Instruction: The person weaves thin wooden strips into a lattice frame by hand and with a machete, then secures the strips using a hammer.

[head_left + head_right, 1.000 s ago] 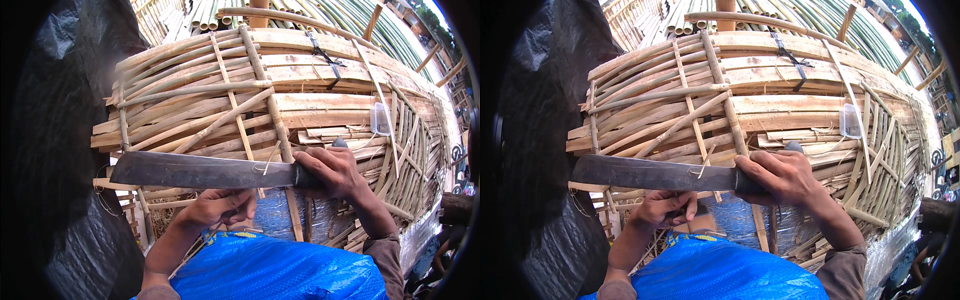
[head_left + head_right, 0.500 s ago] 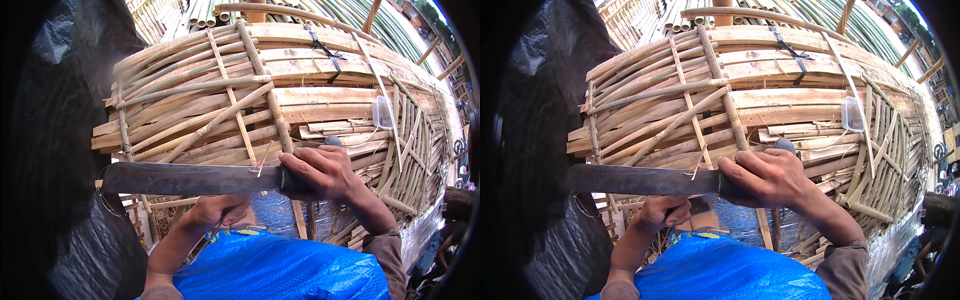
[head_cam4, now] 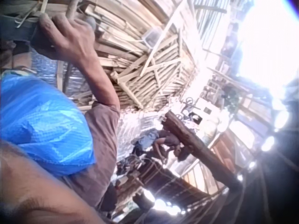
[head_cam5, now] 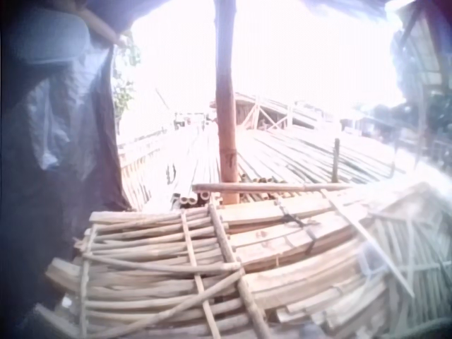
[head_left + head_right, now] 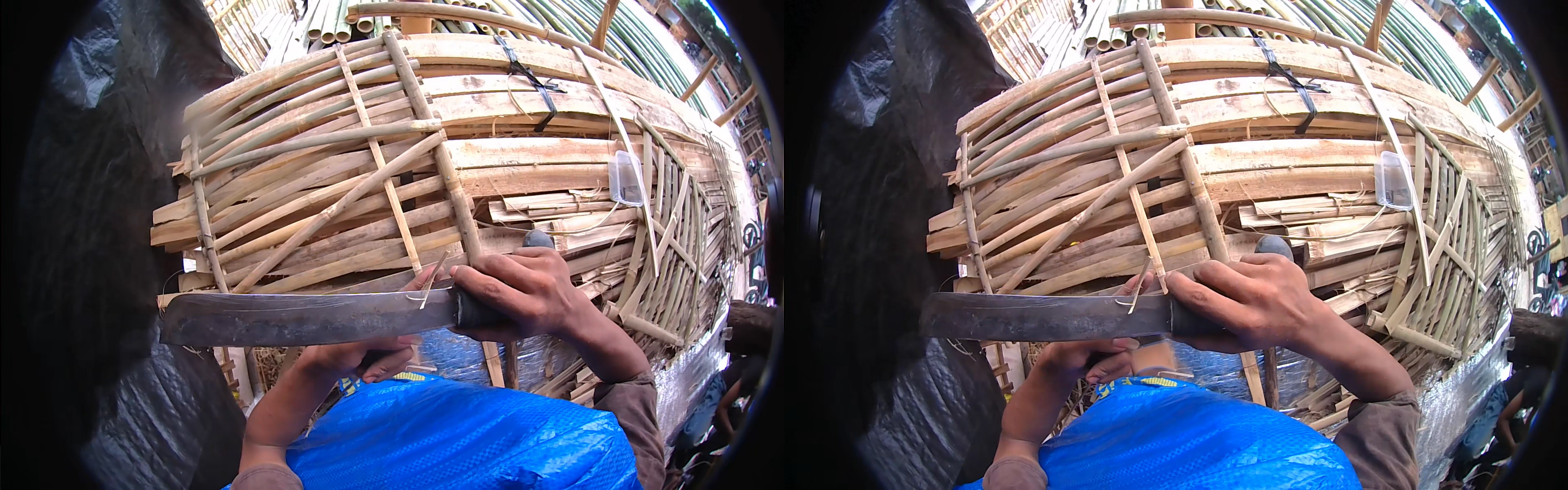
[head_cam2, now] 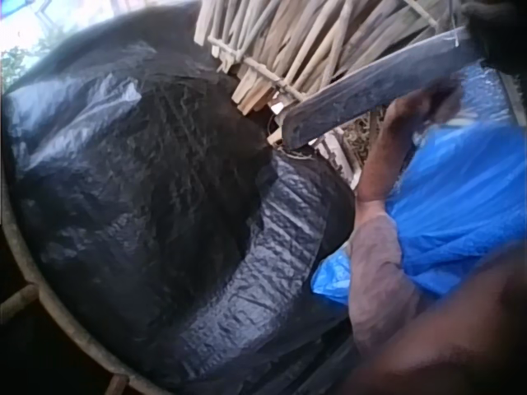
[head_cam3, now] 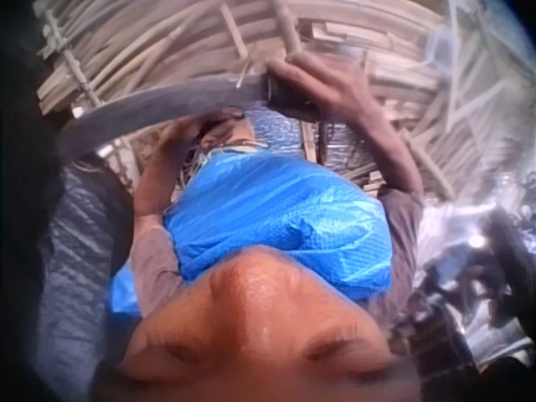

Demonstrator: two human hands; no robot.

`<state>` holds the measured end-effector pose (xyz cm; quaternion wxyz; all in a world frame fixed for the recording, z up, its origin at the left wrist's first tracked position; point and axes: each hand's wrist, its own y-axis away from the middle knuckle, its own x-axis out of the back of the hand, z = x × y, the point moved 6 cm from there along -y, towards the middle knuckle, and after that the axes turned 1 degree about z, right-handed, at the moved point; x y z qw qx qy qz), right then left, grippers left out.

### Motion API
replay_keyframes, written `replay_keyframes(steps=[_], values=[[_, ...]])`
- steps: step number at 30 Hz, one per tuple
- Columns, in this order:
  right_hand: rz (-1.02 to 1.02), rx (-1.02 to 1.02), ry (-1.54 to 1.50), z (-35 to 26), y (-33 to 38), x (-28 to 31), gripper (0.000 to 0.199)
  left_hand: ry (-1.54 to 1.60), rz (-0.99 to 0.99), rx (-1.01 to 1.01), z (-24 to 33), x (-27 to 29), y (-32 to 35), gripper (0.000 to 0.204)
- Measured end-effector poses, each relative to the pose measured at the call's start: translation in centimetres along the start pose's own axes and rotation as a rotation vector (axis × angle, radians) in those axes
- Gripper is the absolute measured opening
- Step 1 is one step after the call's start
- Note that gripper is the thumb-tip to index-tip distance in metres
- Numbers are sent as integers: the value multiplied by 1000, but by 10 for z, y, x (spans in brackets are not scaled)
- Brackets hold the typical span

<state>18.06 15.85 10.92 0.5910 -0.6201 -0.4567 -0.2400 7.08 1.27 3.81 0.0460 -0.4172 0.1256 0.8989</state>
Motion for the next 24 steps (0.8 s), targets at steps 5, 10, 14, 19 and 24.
replay_keyframes(steps=[5, 10, 14, 19, 24], values=[[14, 45, 35, 0, -2, 0, 65, 106, -19, 0, -9, 14, 4, 87], [8, 52, 96, 0, -2, 6, 65, 82, 120, 55, -5, 10, 4, 83], [33, 21, 111, 8, 2, 14, 64, 65, 35, 82, -3, 7, 6, 76], [34, -8, 30, 16, 7, 19, 63, -87, 66, 163, -10, 11, 7, 70], [2, 9, 16, 5, 4, 14, 63, -120, 32, 101, -2, 0, 0, 72]])
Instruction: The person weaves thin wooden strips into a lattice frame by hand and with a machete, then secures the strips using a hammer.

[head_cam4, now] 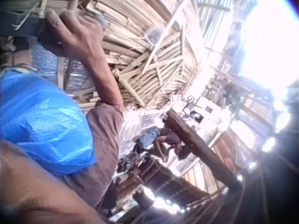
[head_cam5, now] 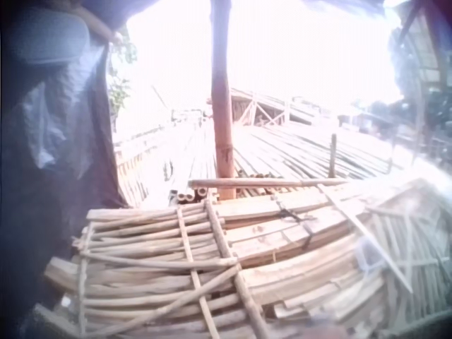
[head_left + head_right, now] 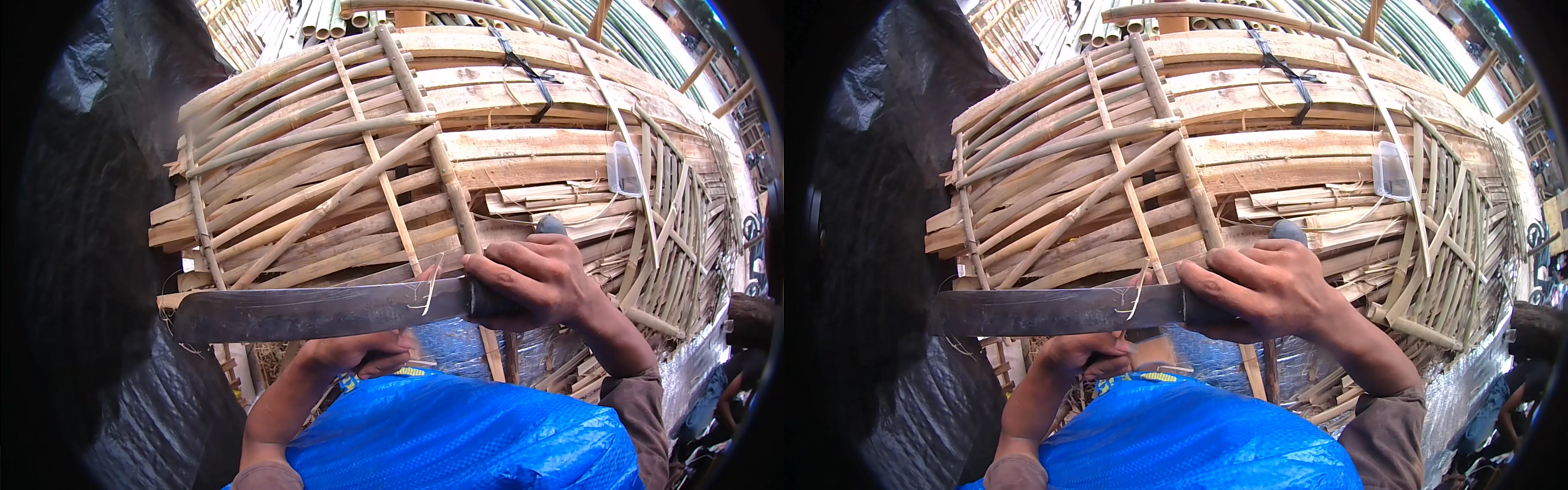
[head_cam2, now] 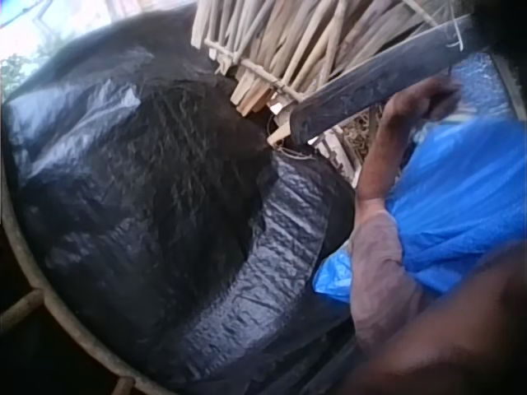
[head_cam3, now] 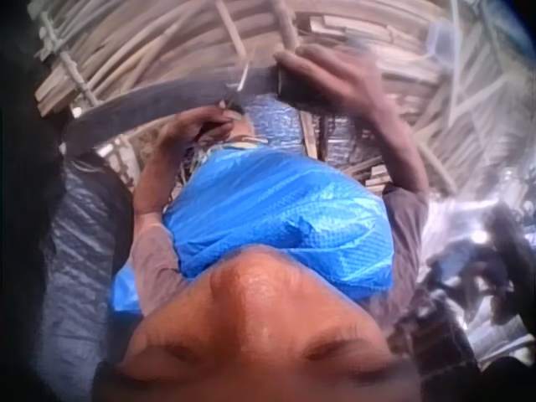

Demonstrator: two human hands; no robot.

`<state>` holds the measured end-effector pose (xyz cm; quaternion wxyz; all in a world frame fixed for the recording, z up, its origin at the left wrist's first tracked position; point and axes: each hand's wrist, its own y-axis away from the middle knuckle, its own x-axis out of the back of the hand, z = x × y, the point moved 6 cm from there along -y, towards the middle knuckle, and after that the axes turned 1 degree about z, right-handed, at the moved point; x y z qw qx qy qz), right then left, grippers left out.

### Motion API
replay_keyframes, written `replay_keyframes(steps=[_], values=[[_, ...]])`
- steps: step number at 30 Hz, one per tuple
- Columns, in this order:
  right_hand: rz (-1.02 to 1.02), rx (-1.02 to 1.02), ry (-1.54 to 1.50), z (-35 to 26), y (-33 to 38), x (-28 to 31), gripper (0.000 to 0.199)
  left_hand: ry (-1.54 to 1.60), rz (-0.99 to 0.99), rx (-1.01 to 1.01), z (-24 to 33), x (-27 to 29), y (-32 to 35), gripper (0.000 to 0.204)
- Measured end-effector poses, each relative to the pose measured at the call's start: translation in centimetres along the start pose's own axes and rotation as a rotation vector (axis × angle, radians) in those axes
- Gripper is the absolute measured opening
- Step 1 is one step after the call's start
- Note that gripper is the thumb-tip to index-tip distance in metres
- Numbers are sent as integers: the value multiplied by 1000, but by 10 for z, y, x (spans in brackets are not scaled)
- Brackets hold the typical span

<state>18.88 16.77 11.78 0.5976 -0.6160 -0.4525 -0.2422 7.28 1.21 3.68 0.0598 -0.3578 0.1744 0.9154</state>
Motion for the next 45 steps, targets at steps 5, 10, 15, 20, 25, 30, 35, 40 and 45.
replay_keyframes(steps=[5, 10, 15, 20, 25, 30, 35, 40, 45], values=[[-1, -50, -7, 7, -1, -2, 64, 20, 32, 25, -7, 14, 5, 76], [72, -193, 7, 46, 4, -3, 63, 177, -55, -17, 1, 17, 2, 77], [149, -392, -137, 70, 25, -5, 59, 374, -4, -122, 1, 26, -9, 78], [59, -342, -210, 26, 14, -16, 62, 426, -3, -153, -7, 32, -13, 70], [-28, -198, -97, -4, 7, -39, 65, 199, 79, -133, -4, 20, -15, 72], [-57, -164, -125, -9, 1, -39, 68, 159, -16, -161, -6, 11, -12, 72], [-20, -132, -71, -11, -1, -36, 67, 243, -56, -149, -12, 15, -9, 66], [8, -154, -23, -1, -1, -23, 65, 371, 20, -47, -18, 15, -1, 48], [46, -162, -78, -3, 3, -19, 65, 272, -156, -86, -17, 9, -5, 56]])
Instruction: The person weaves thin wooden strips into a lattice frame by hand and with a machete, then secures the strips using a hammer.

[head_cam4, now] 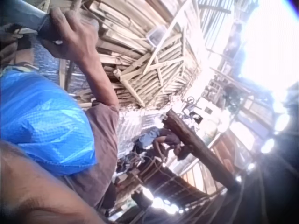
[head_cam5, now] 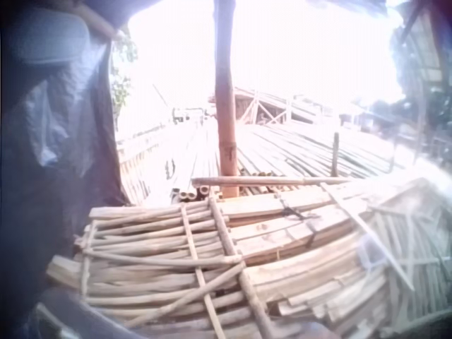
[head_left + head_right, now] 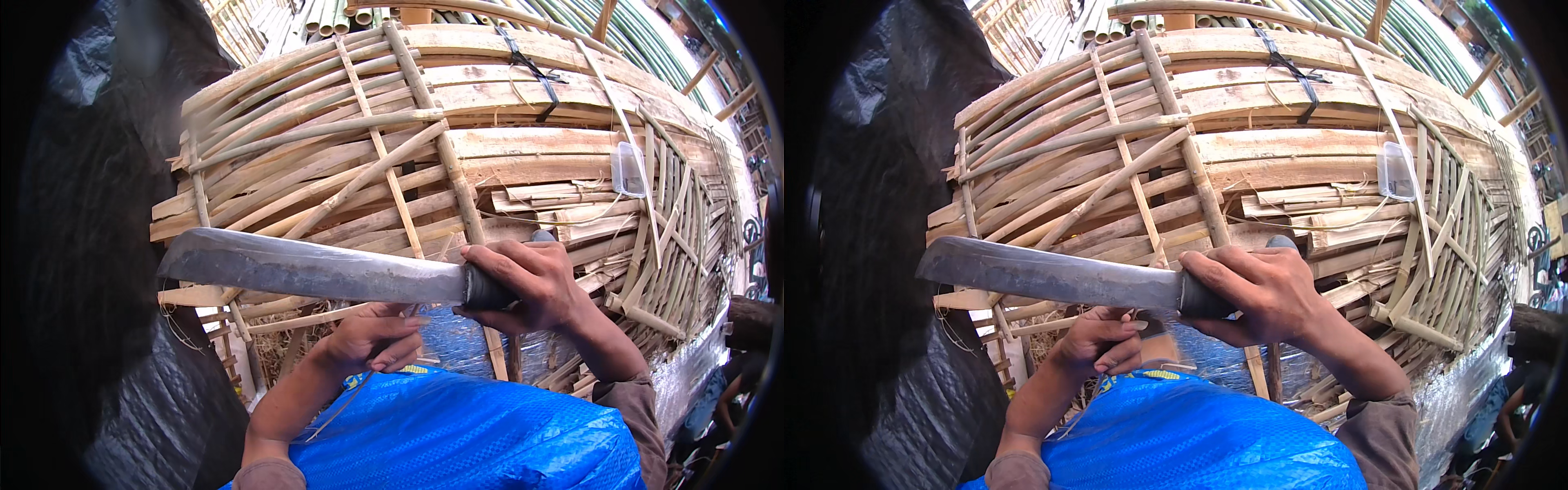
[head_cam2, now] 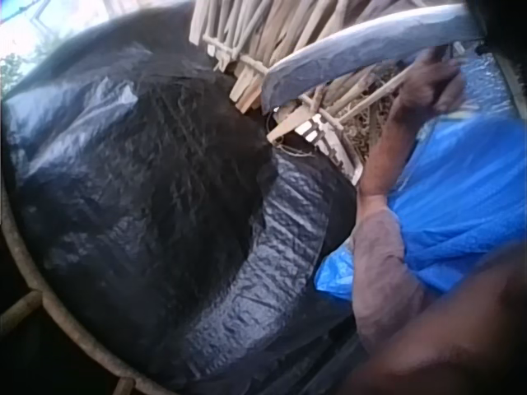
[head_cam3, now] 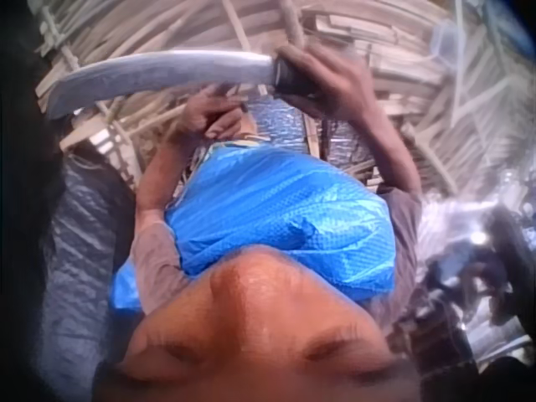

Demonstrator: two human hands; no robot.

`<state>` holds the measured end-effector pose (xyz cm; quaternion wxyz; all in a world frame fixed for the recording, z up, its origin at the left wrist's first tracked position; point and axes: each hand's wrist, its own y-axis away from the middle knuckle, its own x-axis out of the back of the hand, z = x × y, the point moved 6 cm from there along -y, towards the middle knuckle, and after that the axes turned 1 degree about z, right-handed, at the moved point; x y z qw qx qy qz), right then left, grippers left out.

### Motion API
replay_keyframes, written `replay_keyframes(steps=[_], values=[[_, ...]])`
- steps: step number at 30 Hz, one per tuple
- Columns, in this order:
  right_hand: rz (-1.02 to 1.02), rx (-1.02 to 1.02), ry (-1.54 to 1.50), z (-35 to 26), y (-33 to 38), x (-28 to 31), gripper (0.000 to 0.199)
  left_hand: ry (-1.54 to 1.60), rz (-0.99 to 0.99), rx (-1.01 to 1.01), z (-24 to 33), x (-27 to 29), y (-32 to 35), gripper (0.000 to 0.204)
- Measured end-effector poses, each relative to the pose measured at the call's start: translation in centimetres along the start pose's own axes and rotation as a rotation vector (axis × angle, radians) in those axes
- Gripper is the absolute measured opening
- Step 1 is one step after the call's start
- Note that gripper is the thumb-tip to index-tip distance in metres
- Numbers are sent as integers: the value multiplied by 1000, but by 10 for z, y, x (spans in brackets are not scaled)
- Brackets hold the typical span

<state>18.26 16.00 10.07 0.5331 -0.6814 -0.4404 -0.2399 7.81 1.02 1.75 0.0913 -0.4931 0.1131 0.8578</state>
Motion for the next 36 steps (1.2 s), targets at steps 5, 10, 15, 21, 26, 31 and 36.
replay_keyframes(steps=[5, 10, 15, 21, 26, 31, 36], values=[[-61, 28, -6, -16, 2, -13, 66, 13, 75, -56, 4, -10, -5, 73], [-77, 22, -52, -17, 1, -16, 68, 180, 59, -97, 0, -9, -8, 79], [-107, -4, -48, -16, 1, -13, 70, 50, 100, -45, -1, -7, -8, 78], [-119, -17, -57, -14, 4, -15, 70, 112, 27, -72, -5, -7, -9, 76], [-96, -21, -33, -7, 3, -12, 69, 209, 7, -80, -10, -3, -6, 67], [-43, -37, -19, 7, 5, -3, 65, 113, 113, -2, -13, 0, -3, 60], [-77, -44, -51, -4, 8, -6, 64, 57, -66, -94, -14, 1, -8, 69]])
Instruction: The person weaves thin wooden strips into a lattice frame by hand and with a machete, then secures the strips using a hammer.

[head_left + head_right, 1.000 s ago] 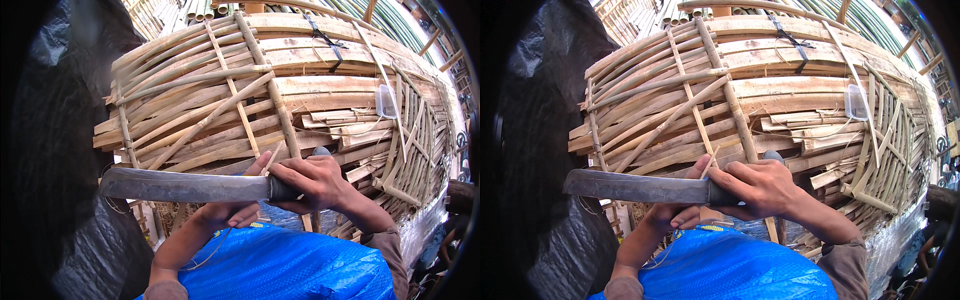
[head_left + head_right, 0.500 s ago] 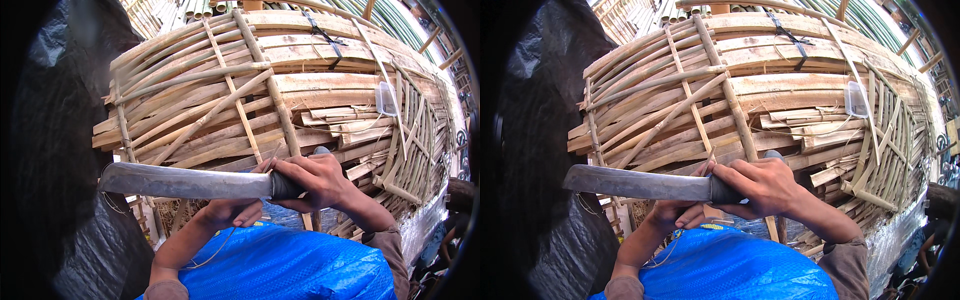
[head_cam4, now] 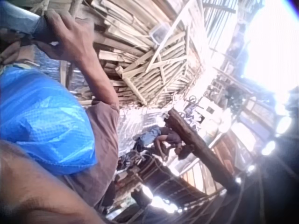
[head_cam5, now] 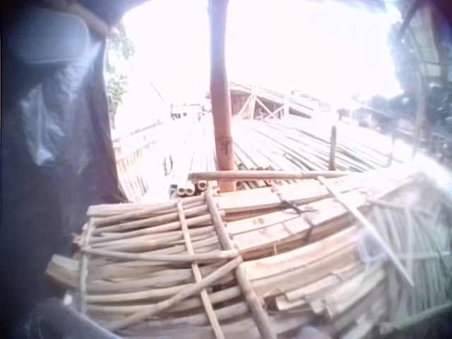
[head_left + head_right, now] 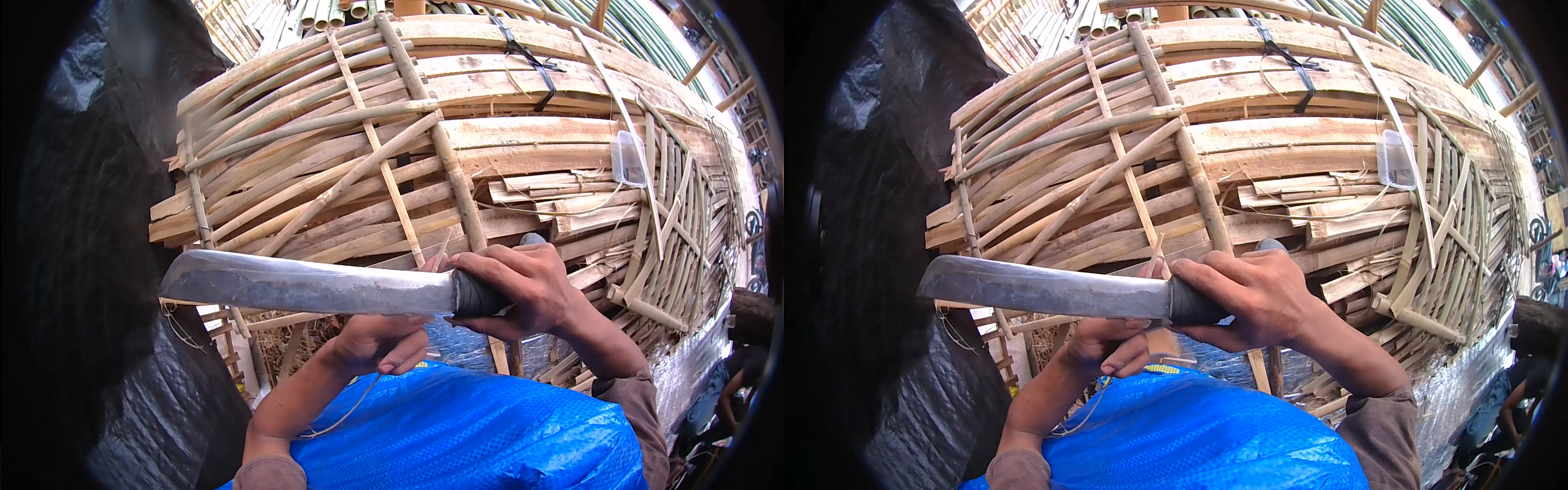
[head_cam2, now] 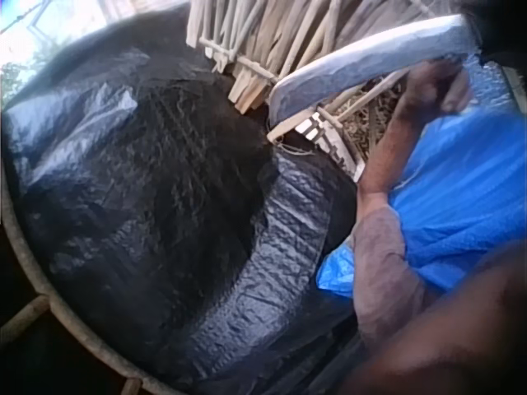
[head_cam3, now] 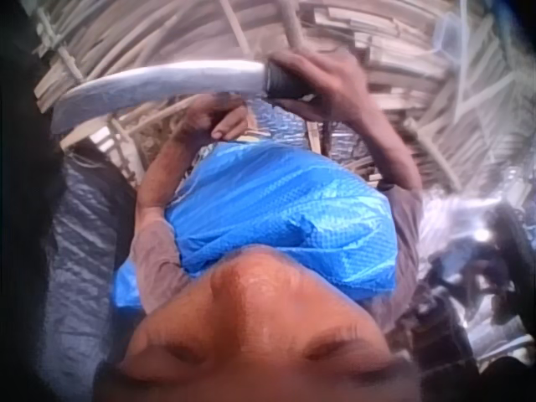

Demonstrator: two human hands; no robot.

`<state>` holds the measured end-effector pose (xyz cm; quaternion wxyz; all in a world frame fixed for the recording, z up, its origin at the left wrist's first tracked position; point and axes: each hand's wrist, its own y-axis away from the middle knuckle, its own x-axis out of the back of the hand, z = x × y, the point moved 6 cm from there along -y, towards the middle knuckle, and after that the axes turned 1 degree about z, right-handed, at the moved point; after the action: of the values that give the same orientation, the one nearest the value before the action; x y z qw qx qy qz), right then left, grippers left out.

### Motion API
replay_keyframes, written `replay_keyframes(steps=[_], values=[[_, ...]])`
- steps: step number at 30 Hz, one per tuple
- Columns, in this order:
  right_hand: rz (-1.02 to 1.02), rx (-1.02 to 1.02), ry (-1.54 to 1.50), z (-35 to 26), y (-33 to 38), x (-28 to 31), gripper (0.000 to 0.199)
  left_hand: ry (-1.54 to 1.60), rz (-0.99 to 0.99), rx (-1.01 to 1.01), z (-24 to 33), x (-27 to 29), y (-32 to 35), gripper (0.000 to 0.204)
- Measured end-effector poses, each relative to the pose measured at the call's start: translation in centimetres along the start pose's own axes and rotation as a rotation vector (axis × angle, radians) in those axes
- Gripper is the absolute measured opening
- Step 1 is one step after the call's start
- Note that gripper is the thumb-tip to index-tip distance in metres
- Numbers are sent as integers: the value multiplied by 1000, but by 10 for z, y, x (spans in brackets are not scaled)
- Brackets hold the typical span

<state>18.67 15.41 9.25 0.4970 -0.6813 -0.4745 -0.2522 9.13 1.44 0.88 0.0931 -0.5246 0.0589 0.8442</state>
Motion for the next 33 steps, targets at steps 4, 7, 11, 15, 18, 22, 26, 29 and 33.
replay_keyframes(steps=[4, 7, 11, 15, 18, 22, 26, 29, 33], values=[[-7, 20, -7, -7, 1, -6, 65, 87, 57, -8, 5, -9, -1, 74], [-4, 26, 4, -1, 4, -5, 66, 220, 140, -20, 10, -11, -1, 75], [-10, 54, 52, 2, 4, 3, 68, 246, 145, -34, 9, -11, -2, 72], [-21, 25, 97, 8, 9, 8, 67, 156, -207, -88, 3, 1, -3, 64], [5, -14, 104, 18, 11, 17, 67, 226, -183, -66, 3, -3, -1, 60], [27, -57, 82, 20, 14, 21, 68, 334, 94, -33, 4, -10, 3, 67], [-17, -9, 24, 9, 16, 10, 65, 318, -36, -49, 5, -9, -1, 77], [-6, 9, -12, 3, 14, 5, 65, 416, 12, -67, 2, -8, -2, 86], [-81, -29, -32, 6, 13, 4, 66, 371, -74, -70, 4, -4, -2, 83]])
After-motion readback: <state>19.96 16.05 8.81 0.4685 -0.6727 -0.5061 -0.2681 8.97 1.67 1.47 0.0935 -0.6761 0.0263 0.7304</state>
